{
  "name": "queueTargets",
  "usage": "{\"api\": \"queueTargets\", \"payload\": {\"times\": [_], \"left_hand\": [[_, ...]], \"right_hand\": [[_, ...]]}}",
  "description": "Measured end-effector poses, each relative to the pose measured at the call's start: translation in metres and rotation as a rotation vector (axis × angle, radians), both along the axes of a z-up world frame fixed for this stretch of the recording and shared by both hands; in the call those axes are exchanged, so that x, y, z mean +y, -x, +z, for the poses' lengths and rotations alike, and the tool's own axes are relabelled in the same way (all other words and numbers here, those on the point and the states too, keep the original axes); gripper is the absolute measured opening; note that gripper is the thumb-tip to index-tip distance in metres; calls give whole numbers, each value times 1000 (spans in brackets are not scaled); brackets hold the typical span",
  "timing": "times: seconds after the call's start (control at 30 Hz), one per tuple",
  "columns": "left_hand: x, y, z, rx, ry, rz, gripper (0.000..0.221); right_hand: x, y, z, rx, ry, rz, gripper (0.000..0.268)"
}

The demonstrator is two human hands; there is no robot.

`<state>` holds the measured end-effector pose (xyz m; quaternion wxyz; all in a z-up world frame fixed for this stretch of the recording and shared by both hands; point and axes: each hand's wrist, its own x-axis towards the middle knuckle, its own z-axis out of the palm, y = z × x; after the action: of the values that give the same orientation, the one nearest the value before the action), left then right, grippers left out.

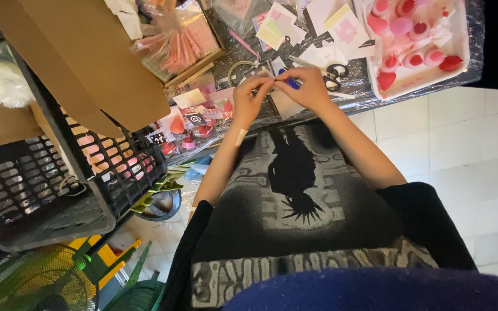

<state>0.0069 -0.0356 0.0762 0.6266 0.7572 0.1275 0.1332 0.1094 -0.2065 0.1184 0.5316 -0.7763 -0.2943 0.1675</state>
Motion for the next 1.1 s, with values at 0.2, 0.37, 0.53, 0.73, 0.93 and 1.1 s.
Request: {"api": "queueTargets", "payload": {"times": [0.2,0.37,0.53,0.73,0.93,1.1], "left_hand": [[-5,-3,17,32,-119,-16,9],[-14,-3,24,12,-90,-13,9],[-15,-3,-13,88,55,-9,10],[-22,-12,-62,140,276,-12,13],[-45,-43,-82,259,291,115,17],[-61,-74,-49,280,-757,85,11]], "right_hand": [[-3,1,2,35,82,-6,14],[-12,-3,-35,284,28,-28,12],[-28,-19,-62,472,-55,-58,13],[-71,-51,-52,386,9,-175,14],[-108,-64,-16,219,26,-388,11],[-109,-63,41,-289,110,-480,12]]}}
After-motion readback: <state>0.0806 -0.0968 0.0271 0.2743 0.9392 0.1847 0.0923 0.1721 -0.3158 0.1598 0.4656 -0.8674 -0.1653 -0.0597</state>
